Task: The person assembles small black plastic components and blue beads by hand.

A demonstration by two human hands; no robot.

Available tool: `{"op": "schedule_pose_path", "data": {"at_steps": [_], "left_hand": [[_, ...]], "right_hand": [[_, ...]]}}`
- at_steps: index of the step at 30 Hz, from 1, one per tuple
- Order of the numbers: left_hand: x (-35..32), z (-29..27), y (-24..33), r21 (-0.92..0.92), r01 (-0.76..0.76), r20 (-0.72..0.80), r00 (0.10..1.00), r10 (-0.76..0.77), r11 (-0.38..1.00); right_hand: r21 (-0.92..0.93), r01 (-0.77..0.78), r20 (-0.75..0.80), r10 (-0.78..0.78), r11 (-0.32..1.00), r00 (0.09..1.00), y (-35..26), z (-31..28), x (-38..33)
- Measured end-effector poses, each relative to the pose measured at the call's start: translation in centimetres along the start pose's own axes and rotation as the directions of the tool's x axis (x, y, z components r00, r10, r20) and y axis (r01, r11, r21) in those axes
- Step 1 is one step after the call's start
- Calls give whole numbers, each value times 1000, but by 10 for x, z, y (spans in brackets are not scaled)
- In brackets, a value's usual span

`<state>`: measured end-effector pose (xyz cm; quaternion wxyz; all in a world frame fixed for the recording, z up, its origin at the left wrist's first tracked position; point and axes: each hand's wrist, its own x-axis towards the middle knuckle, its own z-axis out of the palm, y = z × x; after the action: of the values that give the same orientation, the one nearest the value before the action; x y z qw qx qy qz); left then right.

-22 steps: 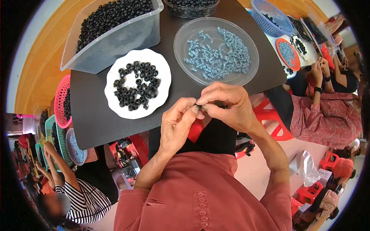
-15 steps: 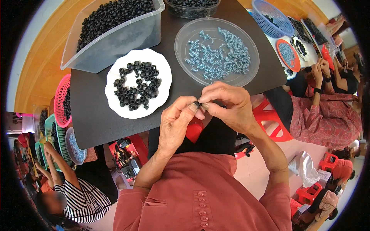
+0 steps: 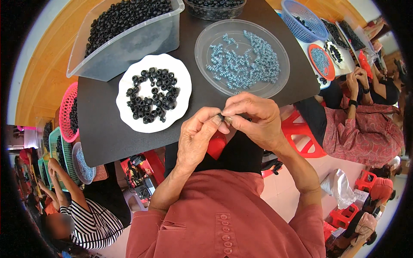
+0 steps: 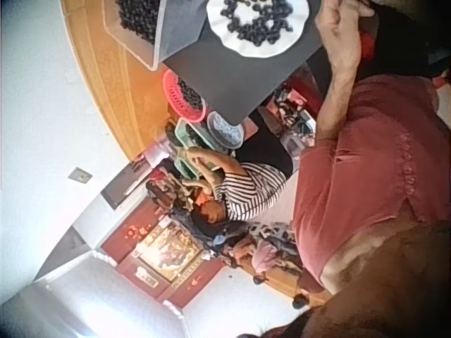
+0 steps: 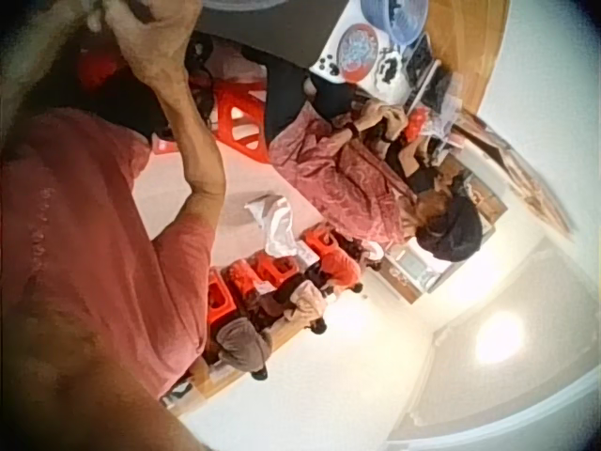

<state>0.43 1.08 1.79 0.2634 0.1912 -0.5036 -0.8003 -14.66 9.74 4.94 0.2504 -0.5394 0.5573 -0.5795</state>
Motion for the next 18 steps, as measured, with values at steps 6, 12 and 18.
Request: {"op": "schedule_pose_path", "data": {"at_steps": [6, 12, 18], "left_hand": [[2, 3, -3, -18, 25, 8, 1000, -25, 1000], [1, 4, -7, -244, 64, 31, 998, -58, 968], [2, 3, -7, -313, 28, 78, 997, -4, 949]], "right_hand": [[-68, 74, -12, -75, 995, 997, 3, -3, -2], [-100, 74, -44, -79, 992, 996, 1, 1, -2], [-102, 94, -64, -101, 990, 993, -1, 3, -2]]}}
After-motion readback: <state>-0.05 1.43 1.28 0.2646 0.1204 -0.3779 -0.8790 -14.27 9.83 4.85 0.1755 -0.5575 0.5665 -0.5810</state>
